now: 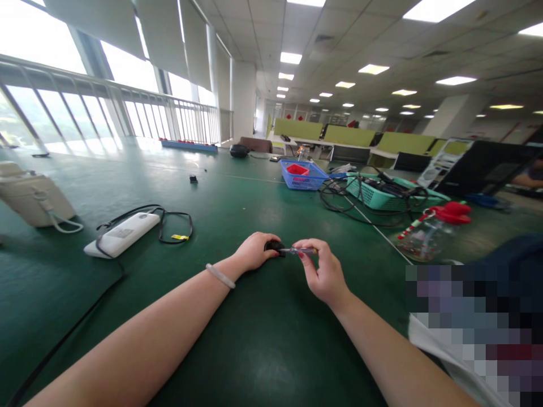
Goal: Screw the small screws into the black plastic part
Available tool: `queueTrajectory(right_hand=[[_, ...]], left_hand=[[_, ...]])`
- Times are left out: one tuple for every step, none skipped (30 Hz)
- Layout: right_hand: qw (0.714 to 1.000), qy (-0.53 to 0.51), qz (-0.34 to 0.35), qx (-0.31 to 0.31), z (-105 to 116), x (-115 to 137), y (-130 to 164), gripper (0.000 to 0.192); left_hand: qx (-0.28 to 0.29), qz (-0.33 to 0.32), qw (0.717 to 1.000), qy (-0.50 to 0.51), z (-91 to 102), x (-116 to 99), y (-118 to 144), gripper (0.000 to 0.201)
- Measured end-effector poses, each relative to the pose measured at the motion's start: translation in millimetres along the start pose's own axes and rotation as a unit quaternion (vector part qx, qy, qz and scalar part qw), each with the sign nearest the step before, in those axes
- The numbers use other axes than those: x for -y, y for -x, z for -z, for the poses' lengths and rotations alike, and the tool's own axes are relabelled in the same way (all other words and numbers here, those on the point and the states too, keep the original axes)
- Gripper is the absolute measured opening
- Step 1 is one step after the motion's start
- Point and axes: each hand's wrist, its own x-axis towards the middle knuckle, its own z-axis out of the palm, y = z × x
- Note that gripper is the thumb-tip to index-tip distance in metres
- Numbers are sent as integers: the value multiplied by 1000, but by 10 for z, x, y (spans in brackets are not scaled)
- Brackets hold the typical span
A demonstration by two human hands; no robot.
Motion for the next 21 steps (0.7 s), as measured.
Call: queueTrajectory(right_hand=[[1000, 10, 13, 8, 1, 3, -2, 23], [999, 18, 27, 17, 3, 9, -5, 22], [998, 24, 40, 28, 5, 20, -10, 22], [997, 30, 55, 41, 8, 37, -16, 22], [995, 36, 71, 55, 9, 59, -23, 21], [993, 42, 89, 69, 9, 86, -31, 20], [990, 49, 106, 83, 7, 116, -38, 20], [987, 54, 122, 95, 4, 146, -44, 20], [983, 60, 138, 106, -2, 173, -48, 21], [979, 66, 154, 113, -8, 195, -51, 22], [976, 73, 167, 119, -14, 209, -52, 24], [974, 79, 178, 120, -18, 216, -50, 25], [972, 83, 184, 118, -22, 214, -48, 26], [973, 84, 183, 112, -23, 206, -44, 25], [976, 81, 175, 103, -23, 191, -41, 24], [980, 75, 162, 90, -21, 172, -38, 23], [984, 66, 146, 74, -18, 152, -36, 22], [988, 57, 130, 58, -16, 132, -35, 21], [991, 49, 114, 40, -13, 112, -36, 21], [994, 42, 97, 22, -10, 94, -38, 21], [996, 37, 78, 4, -7, 78, -40, 20]], left_hand=[[0, -4, 1000, -3, 4, -3, 1, 36], [1, -8, 1000, -5, 7, -6, 2, 37], [1, -8, 1000, -7, 10, -8, 1, 37], [2, -6, 1000, -9, 11, -9, 1, 38], [3, -3, 1000, -10, 10, -9, 0, 39], [2, 1, 1000, -11, 8, -9, 0, 39], [0, 4, 1000, -13, 4, -8, 1, 40], [-2, 6, 1000, -15, 1, -8, 2, 41], [-5, 9, 1000, -16, -2, -8, 3, 42], [-7, 12, 1000, -17, -5, -9, 5, 43], [-9, 15, 1000, -16, -6, -11, 7, 43], [-11, 18, 1000, -16, -5, -13, 9, 43], [-12, 19, 1000, -14, -4, -14, 10, 43], [-11, 20, 1000, -12, -1, -16, 11, 43], [-8, 20, 1000, -9, 1, -17, 11, 44], [-5, 19, 1000, -5, 4, -18, 12, 45], [-1, 18, 1000, -1, 6, -19, 13, 46], [3, 16, 1000, 4, 8, -21, 14, 49], [5, 14, 1000, 10, 9, -24, 17, 52], [5, 13, 1000, 16, 10, -27, 20, 55], [3, 11, 1000, 20, 11, -32, 23, 57]])
